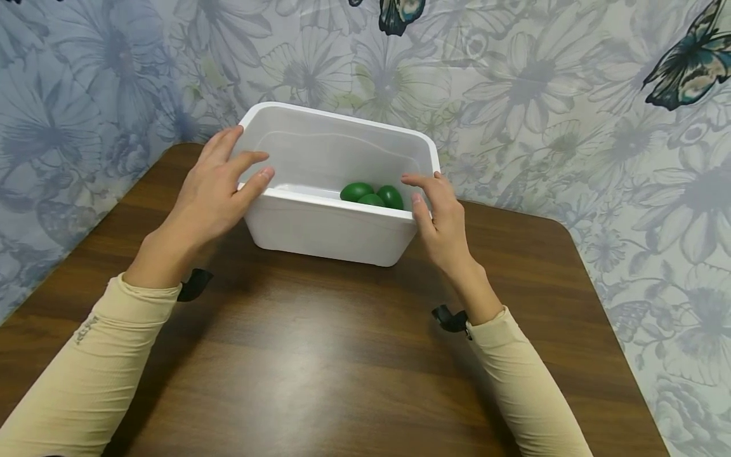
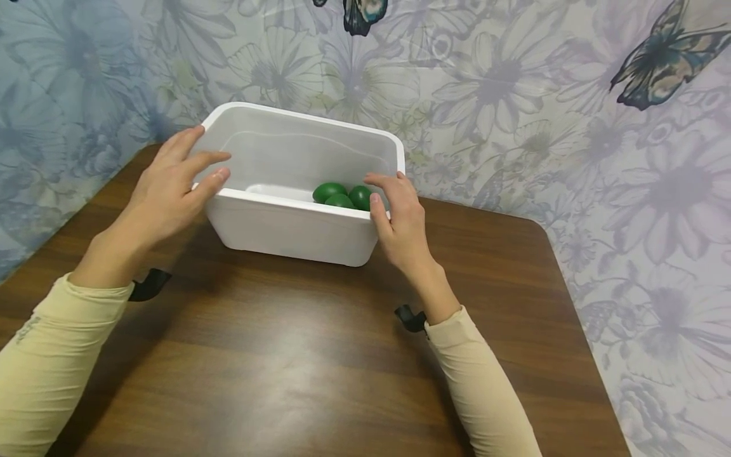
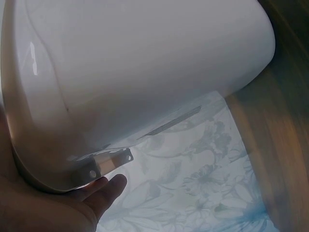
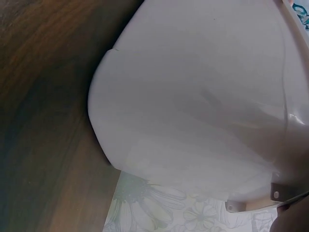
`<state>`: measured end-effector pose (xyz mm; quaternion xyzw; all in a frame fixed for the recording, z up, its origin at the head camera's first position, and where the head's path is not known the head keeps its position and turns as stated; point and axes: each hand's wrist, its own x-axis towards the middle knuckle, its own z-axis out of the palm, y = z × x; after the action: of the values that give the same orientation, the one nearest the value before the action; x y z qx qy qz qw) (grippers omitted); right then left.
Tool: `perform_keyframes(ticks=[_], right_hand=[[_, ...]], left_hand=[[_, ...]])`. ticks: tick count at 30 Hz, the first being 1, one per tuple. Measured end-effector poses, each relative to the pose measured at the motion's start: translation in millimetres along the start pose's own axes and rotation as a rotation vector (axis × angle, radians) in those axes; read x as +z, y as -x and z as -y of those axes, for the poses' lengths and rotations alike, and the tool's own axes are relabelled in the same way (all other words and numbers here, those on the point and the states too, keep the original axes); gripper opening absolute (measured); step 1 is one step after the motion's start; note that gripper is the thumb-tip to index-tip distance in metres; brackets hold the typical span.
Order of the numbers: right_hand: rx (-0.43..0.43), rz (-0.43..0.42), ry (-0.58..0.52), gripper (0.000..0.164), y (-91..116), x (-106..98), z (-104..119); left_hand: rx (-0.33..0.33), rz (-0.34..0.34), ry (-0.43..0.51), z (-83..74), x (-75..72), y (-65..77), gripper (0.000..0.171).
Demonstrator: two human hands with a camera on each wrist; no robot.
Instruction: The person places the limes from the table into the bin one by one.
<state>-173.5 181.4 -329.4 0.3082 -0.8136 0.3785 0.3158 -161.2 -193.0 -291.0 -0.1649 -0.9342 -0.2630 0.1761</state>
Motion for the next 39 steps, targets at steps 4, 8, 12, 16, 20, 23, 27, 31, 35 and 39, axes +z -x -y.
perform_keyframes(ticks=[4, 8, 12, 16, 20, 23, 27, 31, 35, 39], right_hand=[[-0.004, -0.016, 0.016, 0.043, 0.8, 2.3, -0.5], [-0.010, -0.017, 0.008, 0.044, 0.6, 2.5, -1.0], [-0.018, -0.017, 0.015, 0.046, -0.6, 1.2, -0.6], [-0.019, -0.006, 0.013, 0.046, -1.7, 1.6, -0.1], [-0.015, -0.007, 0.007, 0.046, -0.6, 3.2, -0.3], [-0.010, -0.017, 0.013, 0.045, 0.9, 3.2, -0.3], [-0.005, -0.018, 0.016, 0.045, 2.6, 3.2, 0.5], [-0.011, -0.016, 0.014, 0.045, 2.0, 3.4, 1.3], [-0.009, -0.018, 0.012, 0.044, 0.9, 2.8, 1.3], [0.001, -0.015, 0.013, 0.043, 1.8, 1.1, 1.6]], left_hand=[[0.009, -0.004, -0.002, 0.2, 0.2, -0.4, 0.058], [0.011, -0.003, -0.006, -0.1, -0.2, -0.3, 0.057], [0.012, -0.006, -0.009, 0.0, -1.2, -0.9, 0.057], [0.003, -0.007, -0.004, 0.6, -2.1, 0.2, 0.057], [-0.001, -0.001, -0.005, 0.7, -1.8, 1.7, 0.057], [0.005, 0.000, -0.009, 0.0, -0.9, 0.9, 0.057], [0.006, 0.002, -0.012, -0.4, 0.0, 1.2, 0.057], [0.000, -0.002, -0.007, -0.4, -0.4, 3.1, 0.057], [0.004, -0.012, -0.007, -0.6, -0.5, 3.3, 0.057], [0.009, -0.015, -0.010, -1.6, -0.1, 2.8, 0.057]])
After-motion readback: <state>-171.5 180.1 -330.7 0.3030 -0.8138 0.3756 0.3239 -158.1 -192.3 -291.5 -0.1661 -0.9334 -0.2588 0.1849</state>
